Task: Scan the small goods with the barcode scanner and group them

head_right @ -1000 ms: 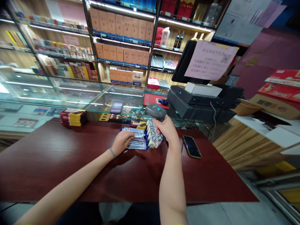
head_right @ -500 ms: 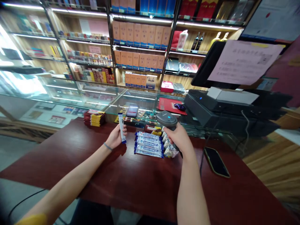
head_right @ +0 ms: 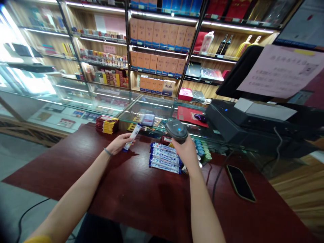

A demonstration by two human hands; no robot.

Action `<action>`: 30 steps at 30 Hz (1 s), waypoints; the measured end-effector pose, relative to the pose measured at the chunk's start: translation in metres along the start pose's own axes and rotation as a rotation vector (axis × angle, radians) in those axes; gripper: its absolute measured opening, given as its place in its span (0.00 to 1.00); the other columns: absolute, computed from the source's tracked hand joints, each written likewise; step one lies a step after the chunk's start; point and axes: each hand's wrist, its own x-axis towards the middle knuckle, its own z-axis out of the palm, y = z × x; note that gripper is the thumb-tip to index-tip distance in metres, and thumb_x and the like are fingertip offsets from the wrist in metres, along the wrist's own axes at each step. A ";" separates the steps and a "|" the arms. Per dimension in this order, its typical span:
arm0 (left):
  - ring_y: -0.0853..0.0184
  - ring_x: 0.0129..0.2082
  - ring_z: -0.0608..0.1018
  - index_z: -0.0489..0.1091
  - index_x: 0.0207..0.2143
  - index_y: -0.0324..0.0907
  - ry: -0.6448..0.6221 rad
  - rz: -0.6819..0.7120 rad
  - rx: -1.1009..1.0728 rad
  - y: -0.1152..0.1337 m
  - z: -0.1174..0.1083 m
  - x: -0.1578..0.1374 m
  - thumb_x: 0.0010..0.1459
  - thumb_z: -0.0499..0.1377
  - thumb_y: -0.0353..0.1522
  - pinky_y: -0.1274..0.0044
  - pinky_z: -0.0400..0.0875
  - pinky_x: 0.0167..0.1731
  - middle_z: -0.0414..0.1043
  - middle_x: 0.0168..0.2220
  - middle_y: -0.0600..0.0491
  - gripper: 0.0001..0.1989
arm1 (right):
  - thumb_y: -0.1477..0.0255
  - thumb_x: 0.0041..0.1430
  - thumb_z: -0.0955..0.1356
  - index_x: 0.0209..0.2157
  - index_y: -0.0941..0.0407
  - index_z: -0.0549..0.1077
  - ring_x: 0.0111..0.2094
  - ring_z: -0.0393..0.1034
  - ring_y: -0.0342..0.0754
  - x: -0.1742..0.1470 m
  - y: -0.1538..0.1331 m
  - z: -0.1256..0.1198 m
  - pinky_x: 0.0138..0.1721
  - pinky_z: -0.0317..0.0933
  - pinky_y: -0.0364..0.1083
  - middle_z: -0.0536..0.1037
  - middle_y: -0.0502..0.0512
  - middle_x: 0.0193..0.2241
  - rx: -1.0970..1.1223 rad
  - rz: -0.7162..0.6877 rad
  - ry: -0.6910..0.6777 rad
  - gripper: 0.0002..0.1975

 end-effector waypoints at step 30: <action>0.68 0.31 0.80 0.68 0.48 0.40 0.083 0.044 0.277 -0.003 -0.019 0.007 0.53 0.68 0.43 0.81 0.69 0.25 0.79 0.43 0.45 0.25 | 0.69 0.51 0.72 0.51 0.51 0.68 0.44 0.77 0.58 -0.026 -0.013 0.070 0.40 0.66 0.48 0.82 0.57 0.40 -0.314 -0.039 -0.381 0.25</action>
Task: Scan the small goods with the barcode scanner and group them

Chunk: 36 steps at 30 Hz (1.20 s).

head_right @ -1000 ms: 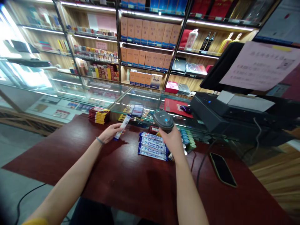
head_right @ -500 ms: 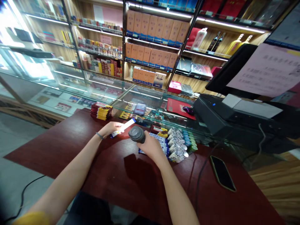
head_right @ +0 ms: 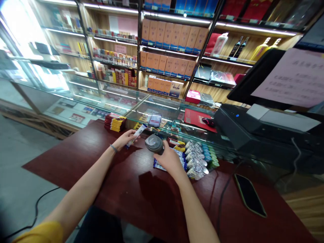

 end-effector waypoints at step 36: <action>0.55 0.61 0.70 0.68 0.62 0.46 0.183 0.233 1.534 -0.030 -0.171 -0.046 0.70 0.48 0.38 0.62 0.63 0.61 0.69 0.61 0.45 0.22 | 0.61 0.50 0.69 0.48 0.52 0.70 0.35 0.77 0.55 0.011 0.020 0.006 0.32 0.65 0.47 0.80 0.52 0.31 0.125 -0.030 0.151 0.23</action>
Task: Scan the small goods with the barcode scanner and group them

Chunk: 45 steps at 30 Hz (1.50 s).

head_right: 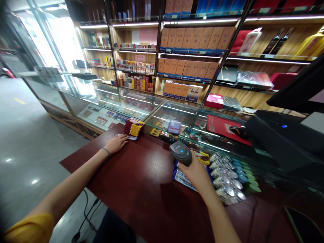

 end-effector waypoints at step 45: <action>0.56 0.48 0.74 0.77 0.51 0.45 0.056 0.659 -0.465 0.356 0.014 0.041 0.64 0.58 0.33 0.63 0.68 0.54 0.74 0.46 0.44 0.14 | 0.67 0.54 0.70 0.37 0.52 0.70 0.13 0.60 0.43 -0.029 0.016 -0.142 0.16 0.54 0.42 0.67 0.42 0.15 0.244 0.145 0.112 0.09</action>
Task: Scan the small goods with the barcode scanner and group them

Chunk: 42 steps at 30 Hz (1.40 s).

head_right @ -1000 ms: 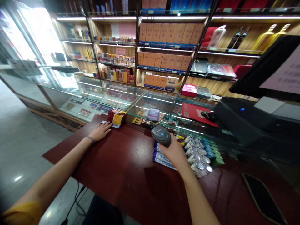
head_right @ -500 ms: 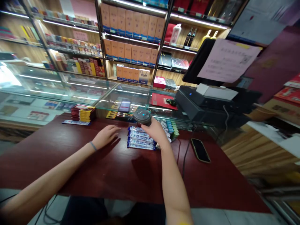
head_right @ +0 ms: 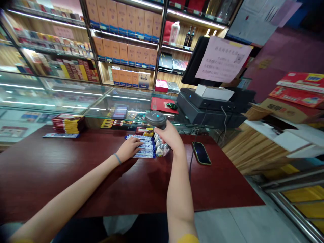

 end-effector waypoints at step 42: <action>0.58 0.38 0.84 0.72 0.50 0.33 0.307 -0.893 -1.647 -0.113 -0.088 -0.100 0.58 0.64 0.25 0.72 0.82 0.34 0.79 0.44 0.39 0.17 | 0.66 0.52 0.72 0.49 0.51 0.70 0.45 0.77 0.61 0.000 -0.001 0.140 0.39 0.62 0.47 0.82 0.57 0.41 -0.550 -0.124 -0.320 0.21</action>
